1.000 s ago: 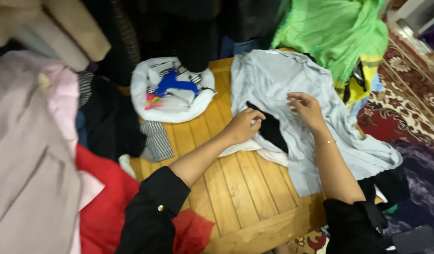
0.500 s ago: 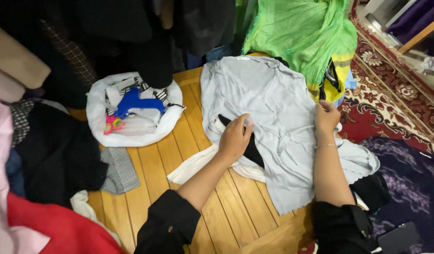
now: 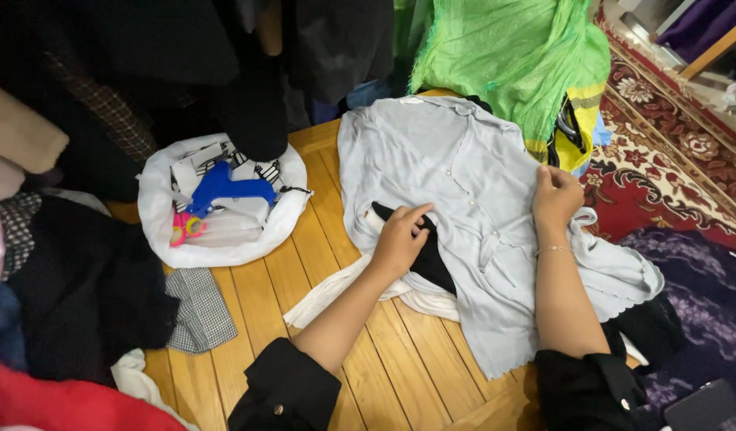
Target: The person uses a blue glue gun to attach a small rectangular tag to a beige garment. They then fold the beige garment and place it on a pile of other clothes. Next, they pick up a light blue shirt, attach a tag to it using the glue gun, and fold it.
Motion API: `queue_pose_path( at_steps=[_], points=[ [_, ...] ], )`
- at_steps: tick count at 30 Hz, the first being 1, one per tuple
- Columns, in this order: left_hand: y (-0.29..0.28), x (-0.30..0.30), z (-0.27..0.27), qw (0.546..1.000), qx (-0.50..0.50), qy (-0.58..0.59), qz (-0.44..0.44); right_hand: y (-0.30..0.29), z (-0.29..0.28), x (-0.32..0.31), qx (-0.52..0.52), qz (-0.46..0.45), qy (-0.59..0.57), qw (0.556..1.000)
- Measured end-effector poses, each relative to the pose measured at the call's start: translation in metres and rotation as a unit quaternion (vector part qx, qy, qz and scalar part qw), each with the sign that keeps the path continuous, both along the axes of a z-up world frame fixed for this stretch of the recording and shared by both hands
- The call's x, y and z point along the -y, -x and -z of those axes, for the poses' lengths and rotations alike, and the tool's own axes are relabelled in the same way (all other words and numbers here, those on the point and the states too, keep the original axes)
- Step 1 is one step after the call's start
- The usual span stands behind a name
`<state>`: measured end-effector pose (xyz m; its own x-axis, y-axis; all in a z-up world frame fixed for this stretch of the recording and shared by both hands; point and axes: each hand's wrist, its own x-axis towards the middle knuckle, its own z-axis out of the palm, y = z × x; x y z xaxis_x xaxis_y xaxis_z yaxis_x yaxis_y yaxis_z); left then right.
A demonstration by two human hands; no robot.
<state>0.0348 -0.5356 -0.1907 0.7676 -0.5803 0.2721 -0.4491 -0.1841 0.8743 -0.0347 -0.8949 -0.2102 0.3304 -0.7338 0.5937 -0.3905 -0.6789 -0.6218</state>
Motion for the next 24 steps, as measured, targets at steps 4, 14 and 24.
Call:
queue_pose_path(
  at_steps=[4, 14, 24],
  points=[
    [0.008, -0.004, -0.022, 0.998, 0.012, -0.066, -0.001, -0.003, -0.008, -0.011, -0.001, -0.001, -0.020, 1.000],
    [0.009, -0.008, -0.029, 0.997, -0.025, 0.060, -0.035, -0.001, -0.023, -0.032, -0.094, -0.044, -0.030, 0.994],
    [-0.024, 0.010, 0.041, 0.906, -0.300, 0.292, -0.052, 0.006, -0.050, -0.054, 0.011, -0.071, 0.018, 0.997]
  ],
)
